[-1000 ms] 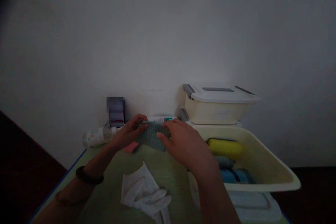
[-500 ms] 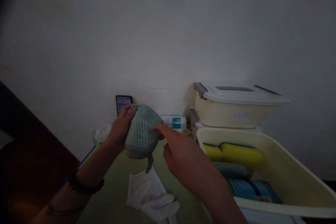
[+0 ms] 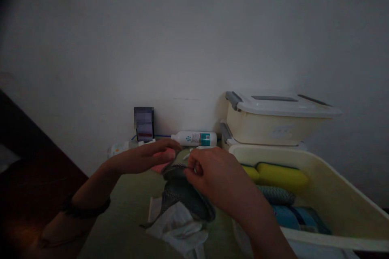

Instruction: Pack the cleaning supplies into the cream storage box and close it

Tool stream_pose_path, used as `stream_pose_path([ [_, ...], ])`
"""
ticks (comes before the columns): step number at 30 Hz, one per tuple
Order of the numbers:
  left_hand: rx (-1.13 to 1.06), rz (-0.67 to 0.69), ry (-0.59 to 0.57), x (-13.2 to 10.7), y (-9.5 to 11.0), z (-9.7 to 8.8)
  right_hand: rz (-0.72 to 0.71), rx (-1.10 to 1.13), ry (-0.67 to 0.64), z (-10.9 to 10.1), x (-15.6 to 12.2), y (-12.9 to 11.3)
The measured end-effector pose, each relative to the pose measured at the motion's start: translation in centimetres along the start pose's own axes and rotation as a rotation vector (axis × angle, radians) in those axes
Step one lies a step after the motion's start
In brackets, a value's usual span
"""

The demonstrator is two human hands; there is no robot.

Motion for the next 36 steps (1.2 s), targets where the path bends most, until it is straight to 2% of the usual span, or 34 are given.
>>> stream_pose_path([
  [2,-0.077,0.043,-0.230,-0.7,1.3,0.6,0.001,0.020,-0.009,0.0,0.0,0.0],
  [4,-0.122,0.070,-0.324,-1.0,2.2,1.0,-0.003,0.082,-0.027,-0.1,0.0,-0.1],
  [5,-0.115,0.074,-0.321,-1.0,2.5,1.1,-0.007,0.123,-0.045,-0.2,-0.1,-0.2],
  [8,-0.026,0.089,-0.217,-0.7,2.5,1.1,-0.021,0.239,-0.095,-0.5,-0.4,-0.3],
  [11,0.000,0.122,-0.146,-0.5,2.2,0.8,-0.021,0.315,-0.085,-0.8,-0.6,-0.2],
  [13,-0.065,0.120,-0.120,-0.5,2.2,0.5,-0.021,0.356,-0.025,-1.1,-0.6,-0.1],
  [16,-0.169,0.061,-0.105,-0.9,2.3,-0.1,-0.041,0.407,0.150,-1.7,-0.4,-0.1],
  [19,-0.135,-0.014,-0.149,-1.4,2.4,-0.6,-0.069,0.461,0.265,-2.1,-0.4,-0.2],
  [21,-0.133,-0.035,-0.167,-1.7,2.4,-0.9,-0.053,0.487,0.252,-1.9,-0.3,-0.2],
  [24,-0.263,-0.059,-0.160,-2.0,2.4,-1.0,-0.038,0.440,0.191,-1.3,-0.2,-0.4],
  [27,-0.398,-0.121,-0.190,-1.9,2.0,-0.4,-0.053,0.327,0.106,-0.5,-0.1,-0.8],
  [29,-0.361,-0.113,-0.190,-1.6,1.8,0.1,-0.036,0.304,0.073,0.0,0.0,-1.0],
  [32,-0.197,-0.052,-0.139,-1.0,1.6,0.6,-0.006,0.387,0.147,-0.2,0.0,-1.0],
  [36,-0.150,-0.183,-0.059,-1.0,0.9,0.6,-0.010,0.600,0.255,-0.9,-0.2,-0.7],
])
Point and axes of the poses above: each hand's wrist, its own x-axis towards the middle knuckle, its own z-axis out of the palm, y = z × x, the point moved 4 cm from there along x, towards the middle knuckle, and after that the axes turned 4 degrees about z, right-handed, at the moved point
